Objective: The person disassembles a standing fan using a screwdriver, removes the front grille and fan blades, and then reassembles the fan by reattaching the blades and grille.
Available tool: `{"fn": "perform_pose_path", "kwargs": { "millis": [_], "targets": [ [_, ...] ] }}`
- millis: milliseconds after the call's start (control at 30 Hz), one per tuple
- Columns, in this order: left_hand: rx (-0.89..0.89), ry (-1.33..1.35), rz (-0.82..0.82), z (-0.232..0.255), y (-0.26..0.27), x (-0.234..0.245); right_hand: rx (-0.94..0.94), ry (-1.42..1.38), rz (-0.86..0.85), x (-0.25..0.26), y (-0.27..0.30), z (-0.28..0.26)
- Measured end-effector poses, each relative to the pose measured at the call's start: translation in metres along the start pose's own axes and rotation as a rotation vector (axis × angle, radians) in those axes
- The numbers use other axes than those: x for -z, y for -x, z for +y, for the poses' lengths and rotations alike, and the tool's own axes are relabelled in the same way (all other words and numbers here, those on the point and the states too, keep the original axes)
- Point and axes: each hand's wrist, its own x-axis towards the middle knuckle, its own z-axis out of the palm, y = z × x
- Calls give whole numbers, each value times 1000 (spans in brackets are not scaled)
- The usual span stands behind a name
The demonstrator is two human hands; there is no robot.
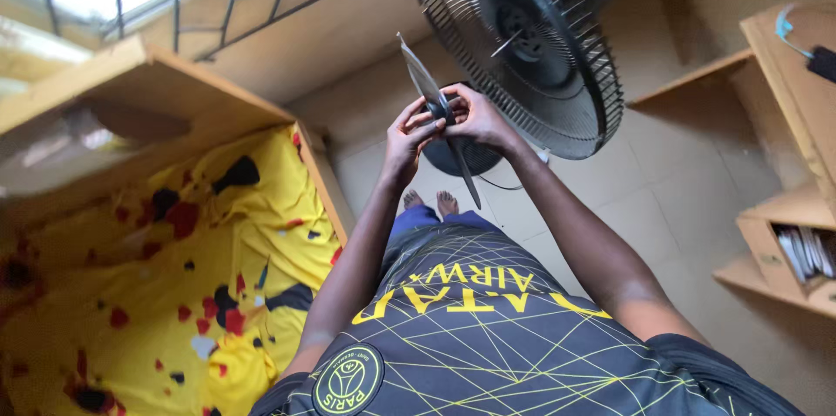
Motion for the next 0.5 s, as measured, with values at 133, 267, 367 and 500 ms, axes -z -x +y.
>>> {"fn": "perform_pose_path", "kwargs": {
  "millis": [133,267,367,500],
  "targets": [
    [-10,68,-31,-9,-26,-7,42,60,79,16,20,-4],
    [10,208,38,-31,-49,-12,37,-112,522,39,22,6],
    [-15,303,42,-41,-65,-18,-98,-626,690,64,13,20],
    [-46,292,55,-45,-75,-24,-231,-749,783,91,-9,37]
  ]
}}
